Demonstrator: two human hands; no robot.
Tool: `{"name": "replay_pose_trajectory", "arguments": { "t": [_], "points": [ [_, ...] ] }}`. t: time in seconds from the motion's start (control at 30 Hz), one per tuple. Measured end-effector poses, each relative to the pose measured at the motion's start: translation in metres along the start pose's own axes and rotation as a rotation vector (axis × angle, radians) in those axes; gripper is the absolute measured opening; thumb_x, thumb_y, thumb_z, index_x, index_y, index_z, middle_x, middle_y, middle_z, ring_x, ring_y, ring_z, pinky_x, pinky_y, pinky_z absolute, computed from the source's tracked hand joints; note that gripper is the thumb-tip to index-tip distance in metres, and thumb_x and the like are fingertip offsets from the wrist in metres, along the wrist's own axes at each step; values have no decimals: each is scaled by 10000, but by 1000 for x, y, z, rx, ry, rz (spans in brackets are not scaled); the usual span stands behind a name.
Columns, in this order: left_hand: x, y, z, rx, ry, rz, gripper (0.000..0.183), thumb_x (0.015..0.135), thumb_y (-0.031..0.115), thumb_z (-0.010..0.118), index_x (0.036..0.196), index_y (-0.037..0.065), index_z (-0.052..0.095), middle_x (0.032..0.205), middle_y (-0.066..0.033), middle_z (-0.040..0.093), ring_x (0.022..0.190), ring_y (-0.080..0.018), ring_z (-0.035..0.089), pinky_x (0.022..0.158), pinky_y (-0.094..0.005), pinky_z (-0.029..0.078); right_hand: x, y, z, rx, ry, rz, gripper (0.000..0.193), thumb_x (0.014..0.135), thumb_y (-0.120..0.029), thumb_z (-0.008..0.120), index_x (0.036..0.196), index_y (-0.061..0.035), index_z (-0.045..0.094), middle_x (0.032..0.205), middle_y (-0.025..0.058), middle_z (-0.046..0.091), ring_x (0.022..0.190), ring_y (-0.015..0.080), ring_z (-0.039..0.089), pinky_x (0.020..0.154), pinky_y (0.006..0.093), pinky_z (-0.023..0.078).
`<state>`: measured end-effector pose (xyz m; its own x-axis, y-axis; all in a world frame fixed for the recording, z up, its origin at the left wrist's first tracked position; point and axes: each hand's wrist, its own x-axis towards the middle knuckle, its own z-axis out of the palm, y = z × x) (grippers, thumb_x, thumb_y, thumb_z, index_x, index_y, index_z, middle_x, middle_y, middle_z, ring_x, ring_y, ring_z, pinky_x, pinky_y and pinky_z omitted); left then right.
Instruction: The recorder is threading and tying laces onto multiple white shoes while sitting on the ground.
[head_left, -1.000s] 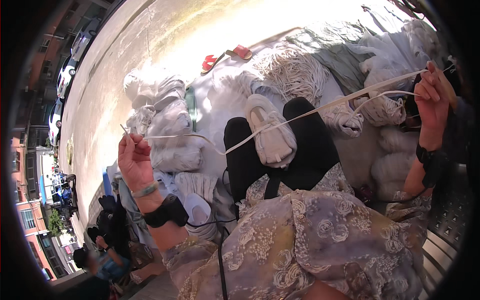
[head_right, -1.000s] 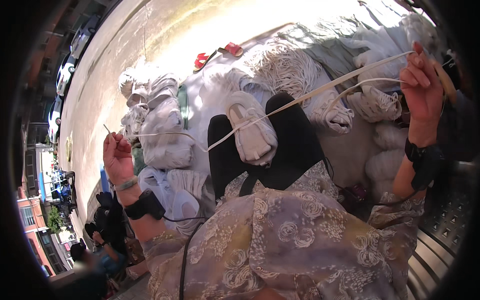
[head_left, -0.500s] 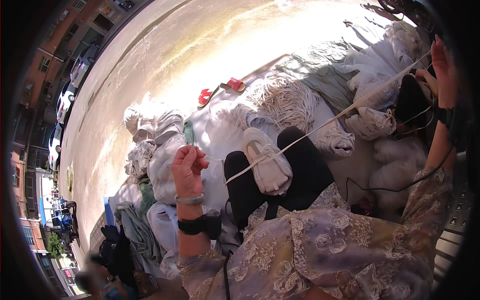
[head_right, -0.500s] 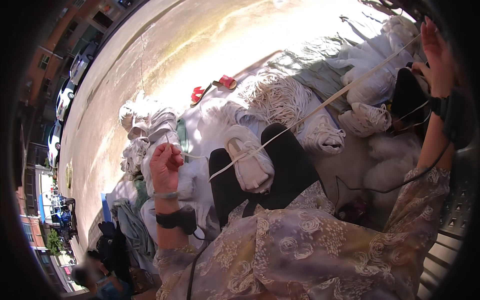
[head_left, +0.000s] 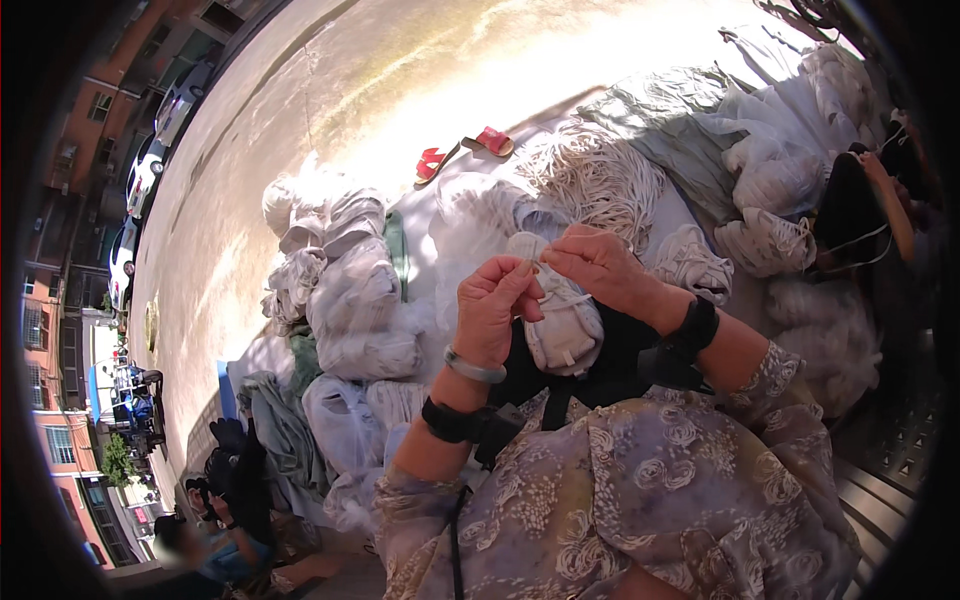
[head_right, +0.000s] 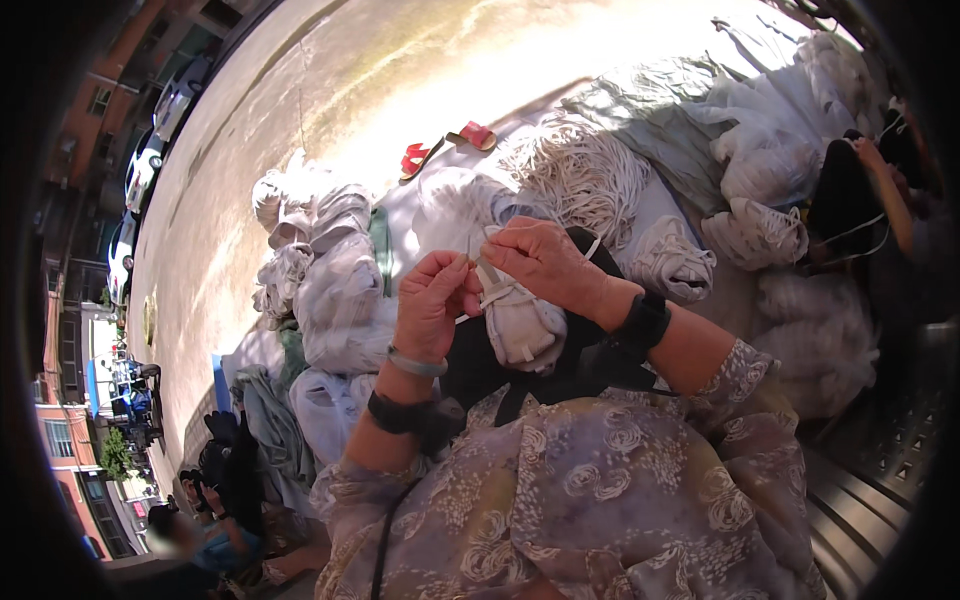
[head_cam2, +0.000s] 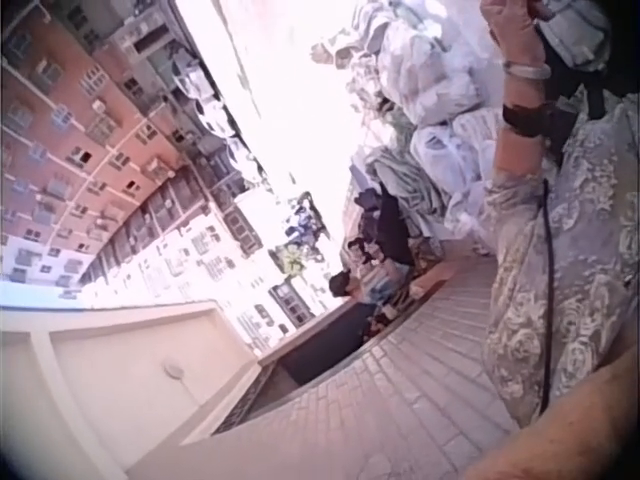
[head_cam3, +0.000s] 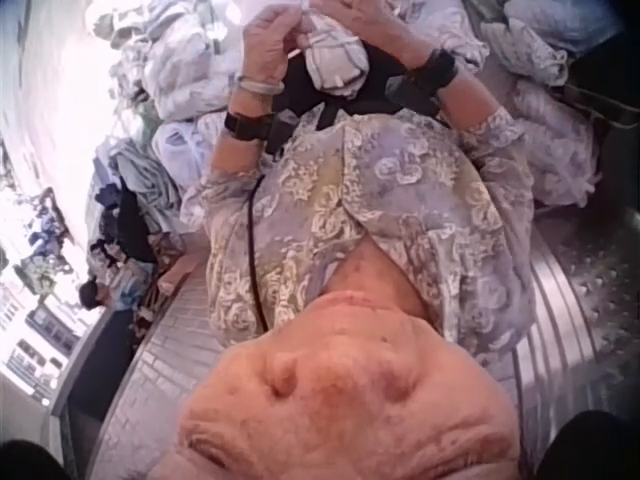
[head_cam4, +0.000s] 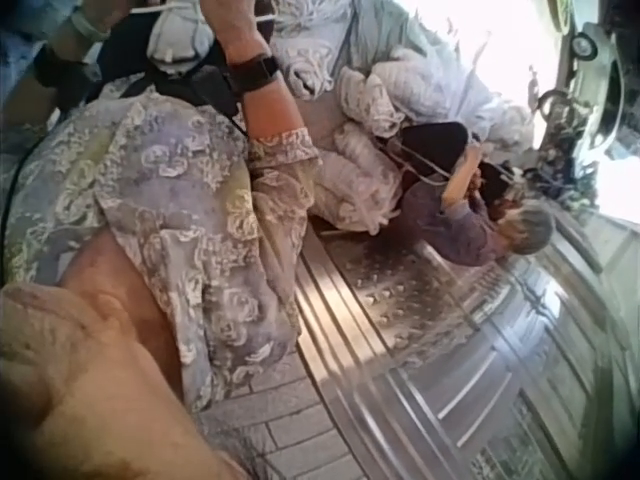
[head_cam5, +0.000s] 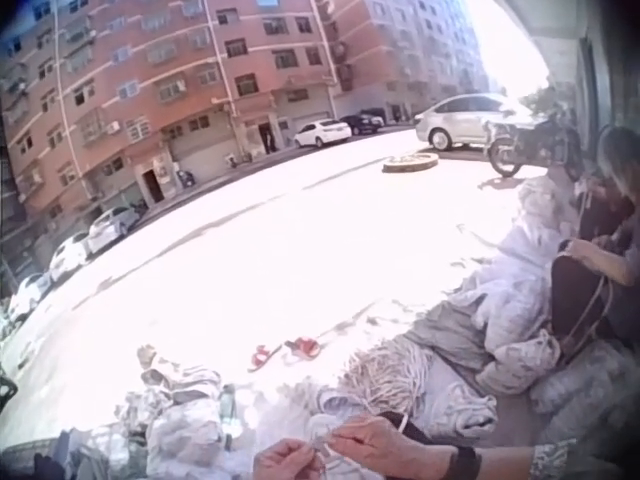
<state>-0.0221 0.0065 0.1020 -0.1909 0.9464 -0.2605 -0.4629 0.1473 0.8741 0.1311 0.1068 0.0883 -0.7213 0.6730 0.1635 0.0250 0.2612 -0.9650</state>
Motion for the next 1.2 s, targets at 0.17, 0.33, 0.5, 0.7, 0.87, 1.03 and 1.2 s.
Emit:
{"name": "replay_pose_trajectory", "arguments": {
  "t": [0.17,0.33,0.5,0.7,0.87,1.03,1.2],
  "points": [
    [3,-13,8,-61,-32,-40,154,862,181,592,864,27,590,683,-66,610,479,-118,552,457,-208,445,-5,2,12,-39,42,-102,151,838,-119,537,853,19,595,738,102,545,711,223,519,653,299,417],
    [5,-21,10,-209,-97,-108,158,882,183,561,870,28,590,724,-73,618,505,-127,560,492,-218,462,-12,-2,8,87,38,-112,171,841,-106,525,922,11,621,791,104,560,755,209,539,684,288,430],
    [8,-26,12,-213,-108,-100,158,889,173,545,879,21,586,737,-81,618,510,-118,553,502,-218,459,-14,-1,10,73,112,-136,180,841,-123,547,923,15,630,783,92,564,716,168,547,645,270,442],
    [11,-24,10,-77,-60,-118,188,885,198,556,851,16,592,687,-72,612,465,-92,516,449,-183,408,-12,7,16,110,171,-89,167,850,-131,552,863,11,638,708,68,556,647,124,537,585,249,431],
    [9,-25,7,-42,-19,-147,212,879,223,572,822,21,601,656,-56,608,441,-79,497,425,-169,386,-12,7,19,137,178,-56,170,859,-123,538,817,17,625,677,61,548,616,117,524,561,243,416],
    [8,-20,5,480,53,-7,229,887,241,550,921,17,588,720,-60,606,537,-77,525,530,-176,422,-8,8,13,109,267,-110,139,848,-89,544,807,31,602,679,65,545,610,109,515,555,244,413],
    [7,4,38,476,-40,431,325,846,99,569,1140,5,471,908,-31,580,752,-55,525,689,-199,429,-1,-26,2,74,116,-206,140,849,-94,554,820,38,589,718,75,546,645,120,528,591,254,432]
  ]
}}
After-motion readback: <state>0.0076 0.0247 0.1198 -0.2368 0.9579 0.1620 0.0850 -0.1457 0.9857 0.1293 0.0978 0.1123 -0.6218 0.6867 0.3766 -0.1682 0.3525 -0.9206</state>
